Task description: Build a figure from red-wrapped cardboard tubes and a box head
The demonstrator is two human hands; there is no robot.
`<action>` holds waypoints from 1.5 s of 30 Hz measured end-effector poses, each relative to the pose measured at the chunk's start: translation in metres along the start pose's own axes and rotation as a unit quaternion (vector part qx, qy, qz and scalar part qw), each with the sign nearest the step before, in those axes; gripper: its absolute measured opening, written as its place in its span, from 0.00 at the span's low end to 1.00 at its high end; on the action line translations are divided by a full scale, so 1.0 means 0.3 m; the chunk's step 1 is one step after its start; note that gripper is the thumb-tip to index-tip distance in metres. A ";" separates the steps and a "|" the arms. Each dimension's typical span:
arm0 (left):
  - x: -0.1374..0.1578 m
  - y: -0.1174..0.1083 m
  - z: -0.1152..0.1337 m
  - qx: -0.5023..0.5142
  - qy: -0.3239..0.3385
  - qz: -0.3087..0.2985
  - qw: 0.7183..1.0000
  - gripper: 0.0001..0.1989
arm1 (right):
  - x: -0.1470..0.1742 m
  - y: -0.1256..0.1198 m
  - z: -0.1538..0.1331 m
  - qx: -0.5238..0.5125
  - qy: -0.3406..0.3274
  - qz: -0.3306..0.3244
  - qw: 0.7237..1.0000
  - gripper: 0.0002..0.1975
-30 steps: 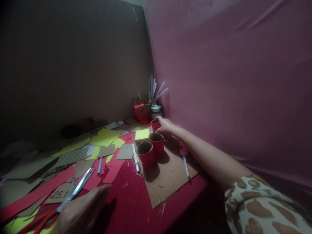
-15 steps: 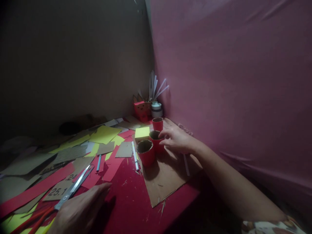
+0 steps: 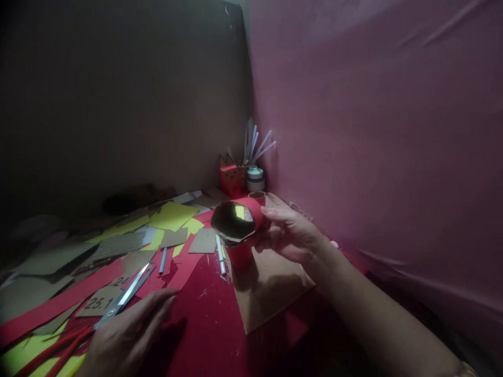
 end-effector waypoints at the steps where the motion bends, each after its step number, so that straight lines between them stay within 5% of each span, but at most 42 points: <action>1: 0.000 0.000 0.001 0.005 -0.011 -0.003 1.000 0.13 | 0.003 0.016 0.018 -0.020 0.018 -0.001 1.000 0.07; 11: 0.017 -0.014 0.014 0.107 -0.157 -0.070 0.979 0.15 | 0.065 0.144 0.234 -0.171 0.215 0.013 0.962 0.09; 20: 0.017 -0.022 0.028 0.168 -0.206 -0.068 0.962 0.20 | 0.029 0.126 0.359 -0.190 0.267 -0.007 0.945 0.12; 29: 0.043 -0.032 0.009 0.240 -0.237 -0.103 0.936 0.38 | 0.039 0.147 0.366 0.041 0.026 0.000 0.999 0.12; 31: 0.039 -0.035 0.010 0.242 -0.264 -0.127 0.925 0.38 | 0.052 0.151 0.358 0.161 -0.073 -0.001 0.984 0.09; 34: 0.025 -0.025 0.024 0.272 -0.291 -0.171 0.901 0.35 | 0.077 0.166 0.347 0.330 -0.246 -0.034 0.910 0.04; 38: 0.004 -0.006 0.045 0.354 -0.291 -0.193 0.868 0.27 | 0.108 0.187 0.348 0.404 -0.364 -0.089 0.835 0.10; 41: -0.009 -0.007 0.054 0.373 -0.283 -0.192 0.862 0.21 | 0.123 0.191 0.357 0.418 -0.376 -0.082 0.823 0.15; 45: -0.024 -0.025 0.060 0.376 -0.275 -0.178 0.867 0.20 | 0.124 0.178 0.381 0.383 -0.341 -0.054 0.857 0.24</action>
Point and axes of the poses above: each hand's wrist, its own x-axis away from the middle knuckle, its own y-axis out of the palm, z = x × y, the point moved 1 cm from there along -x, towards the middle knuckle, and after that the axes turned 11 degrees about -x, right-handed, at the moved point
